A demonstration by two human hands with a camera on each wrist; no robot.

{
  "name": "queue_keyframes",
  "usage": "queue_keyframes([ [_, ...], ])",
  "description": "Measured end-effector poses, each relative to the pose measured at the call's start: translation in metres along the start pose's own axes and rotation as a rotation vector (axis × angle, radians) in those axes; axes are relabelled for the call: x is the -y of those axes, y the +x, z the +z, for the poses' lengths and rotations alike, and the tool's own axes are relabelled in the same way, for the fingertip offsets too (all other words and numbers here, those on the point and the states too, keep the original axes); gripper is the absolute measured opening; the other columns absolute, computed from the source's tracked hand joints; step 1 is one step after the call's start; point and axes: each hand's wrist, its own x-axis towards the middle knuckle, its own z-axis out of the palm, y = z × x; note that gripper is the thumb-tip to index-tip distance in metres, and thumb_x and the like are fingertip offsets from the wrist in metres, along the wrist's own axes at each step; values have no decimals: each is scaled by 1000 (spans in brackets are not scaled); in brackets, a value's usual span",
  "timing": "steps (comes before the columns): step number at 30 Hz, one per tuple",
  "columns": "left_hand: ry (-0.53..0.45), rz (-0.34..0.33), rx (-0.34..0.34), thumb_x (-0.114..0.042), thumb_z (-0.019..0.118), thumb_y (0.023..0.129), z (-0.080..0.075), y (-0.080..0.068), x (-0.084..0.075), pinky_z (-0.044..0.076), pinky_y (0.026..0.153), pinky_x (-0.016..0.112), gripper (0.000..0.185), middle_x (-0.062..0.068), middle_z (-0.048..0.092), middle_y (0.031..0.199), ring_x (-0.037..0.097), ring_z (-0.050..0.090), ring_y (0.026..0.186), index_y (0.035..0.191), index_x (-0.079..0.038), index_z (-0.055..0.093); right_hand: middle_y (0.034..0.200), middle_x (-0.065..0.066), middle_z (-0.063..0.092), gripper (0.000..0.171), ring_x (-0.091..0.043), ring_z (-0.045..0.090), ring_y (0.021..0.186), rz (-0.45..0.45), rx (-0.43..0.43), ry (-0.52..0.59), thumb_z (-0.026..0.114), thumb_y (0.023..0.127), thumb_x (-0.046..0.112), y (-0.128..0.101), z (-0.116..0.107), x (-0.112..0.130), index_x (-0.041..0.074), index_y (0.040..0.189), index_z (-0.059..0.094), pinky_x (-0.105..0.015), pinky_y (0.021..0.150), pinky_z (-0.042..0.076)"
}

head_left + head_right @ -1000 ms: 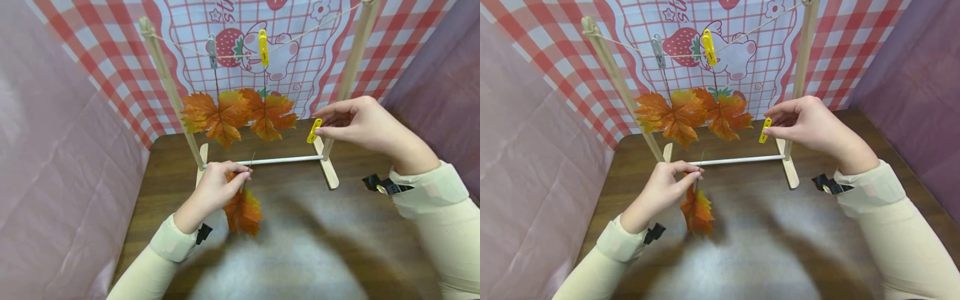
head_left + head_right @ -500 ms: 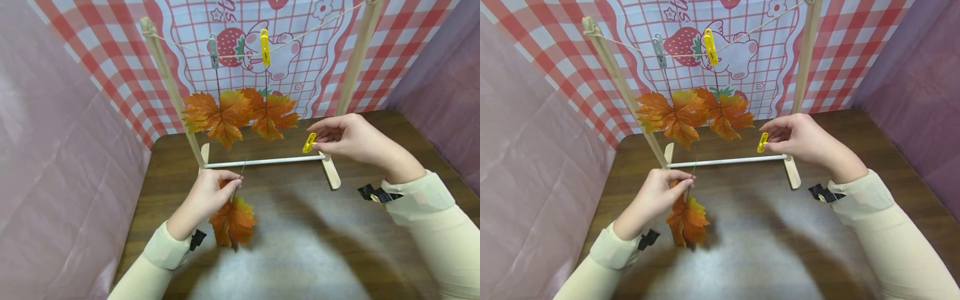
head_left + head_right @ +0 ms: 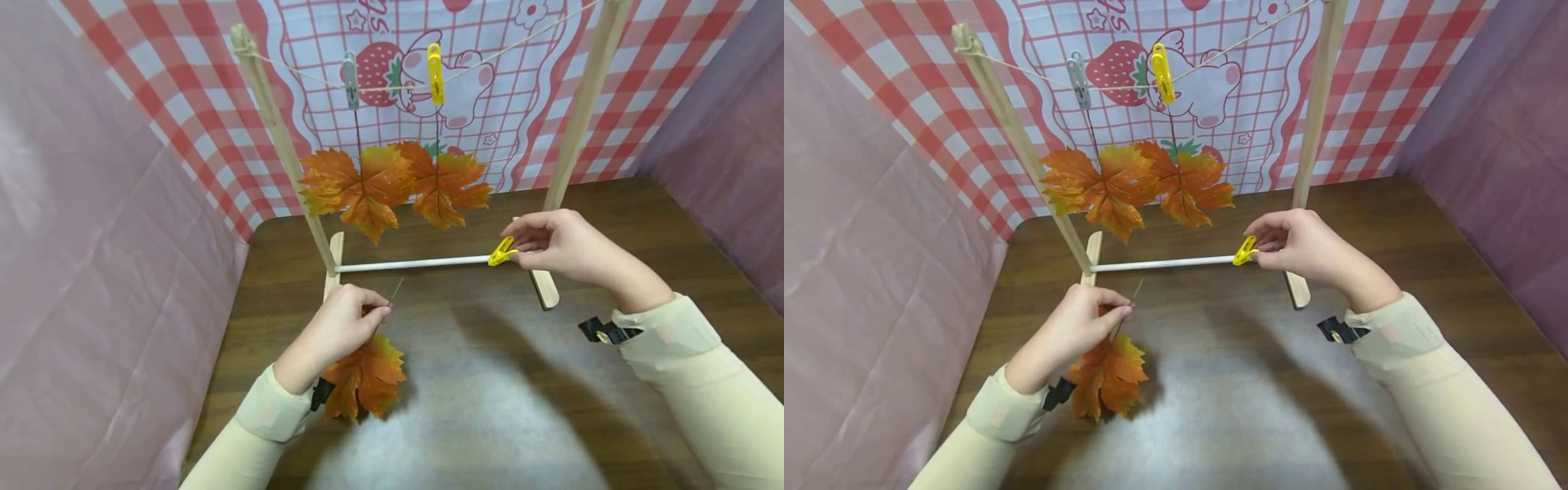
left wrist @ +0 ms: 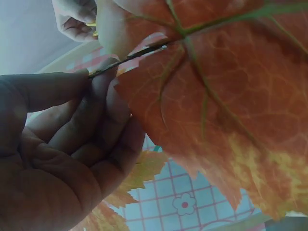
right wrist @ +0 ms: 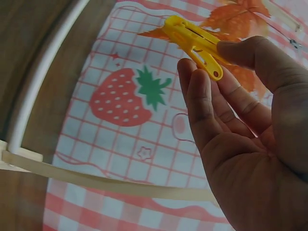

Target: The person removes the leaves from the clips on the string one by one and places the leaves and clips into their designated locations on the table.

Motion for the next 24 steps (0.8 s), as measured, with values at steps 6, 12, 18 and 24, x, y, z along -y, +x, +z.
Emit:
queue_keyframes([
  [6,57,-33,-23,-9,65,82,8,0,6,44,54,21,9,-7,64,71,2,55,61,79,-11,72,89,-12,64,27,-23,64,80,12,7,81,70,72,-6,-1,10,-14,-1,98,63,-27,67,50],
  [12,104,-59,-3,-8,65,80,16,1,11,44,56,21,9,-8,64,70,3,54,61,76,-12,72,90,-13,63,33,-27,63,82,51,32,89,69,73,-7,-4,18,-26,-2,104,61,-26,66,50],
  [18,106,-93,26,-7,65,80,21,3,18,44,56,23,12,-9,62,67,5,52,59,72,-13,72,88,-18,65,32,-32,62,80,47,75,38,63,77,-8,-8,23,-19,-7,109,60,-26,64,50],
  [24,125,-115,60,-6,64,79,28,6,29,44,56,23,11,-6,63,69,6,53,59,73,-11,72,87,-18,64,27,-31,62,80,70,62,36,63,75,-9,-7,31,-34,-9,102,62,-25,65,50],
])
